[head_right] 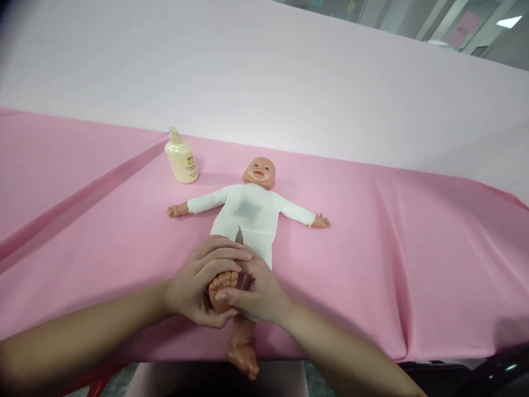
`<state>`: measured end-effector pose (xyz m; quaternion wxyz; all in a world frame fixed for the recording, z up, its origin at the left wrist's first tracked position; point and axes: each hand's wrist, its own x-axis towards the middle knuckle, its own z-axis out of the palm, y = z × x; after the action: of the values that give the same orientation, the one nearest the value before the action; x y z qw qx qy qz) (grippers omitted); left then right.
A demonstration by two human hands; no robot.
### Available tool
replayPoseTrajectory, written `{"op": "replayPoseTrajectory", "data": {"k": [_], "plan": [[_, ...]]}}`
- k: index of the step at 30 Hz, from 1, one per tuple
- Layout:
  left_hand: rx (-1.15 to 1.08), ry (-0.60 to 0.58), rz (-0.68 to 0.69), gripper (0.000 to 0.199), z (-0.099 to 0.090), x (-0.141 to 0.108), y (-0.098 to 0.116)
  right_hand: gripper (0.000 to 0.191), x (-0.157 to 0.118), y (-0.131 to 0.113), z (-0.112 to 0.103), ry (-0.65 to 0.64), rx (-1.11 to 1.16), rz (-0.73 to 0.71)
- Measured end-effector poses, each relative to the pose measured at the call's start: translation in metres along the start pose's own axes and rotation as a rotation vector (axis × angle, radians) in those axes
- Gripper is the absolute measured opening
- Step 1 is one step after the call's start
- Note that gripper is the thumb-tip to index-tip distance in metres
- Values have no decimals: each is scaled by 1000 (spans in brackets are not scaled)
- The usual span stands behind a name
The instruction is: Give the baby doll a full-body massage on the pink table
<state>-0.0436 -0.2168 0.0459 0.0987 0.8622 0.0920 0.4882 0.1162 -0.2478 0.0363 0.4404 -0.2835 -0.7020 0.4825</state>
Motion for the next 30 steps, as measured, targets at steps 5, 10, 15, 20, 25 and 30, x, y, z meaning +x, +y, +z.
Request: {"op": "replayPoseTrajectory", "data": {"k": [5, 10, 15, 20, 25, 30], "plan": [[-68, -20, -21, 42, -2, 2, 4, 50, -1, 1, -2, -5, -8, -26], [-146, -38, -76, 38, -4, 4, 8, 45, -1, 1, -5, -21, -38, -60], [-189, -4, -89, 45, -2, 2, 8, 43, -1, 2, -6, -17, -117, -129], [-210, 9, -103, 40, -2, 2, 6, 40, -1, 1, -7, -3, -125, -122], [-292, -8, -166, 15, -6, 3, 7, 33, 1, -1, -8, -36, -160, -132], [-393, -10, -248, 4, -9, 3, 8, 31, 1, 0, -9, -14, -161, -104]]}}
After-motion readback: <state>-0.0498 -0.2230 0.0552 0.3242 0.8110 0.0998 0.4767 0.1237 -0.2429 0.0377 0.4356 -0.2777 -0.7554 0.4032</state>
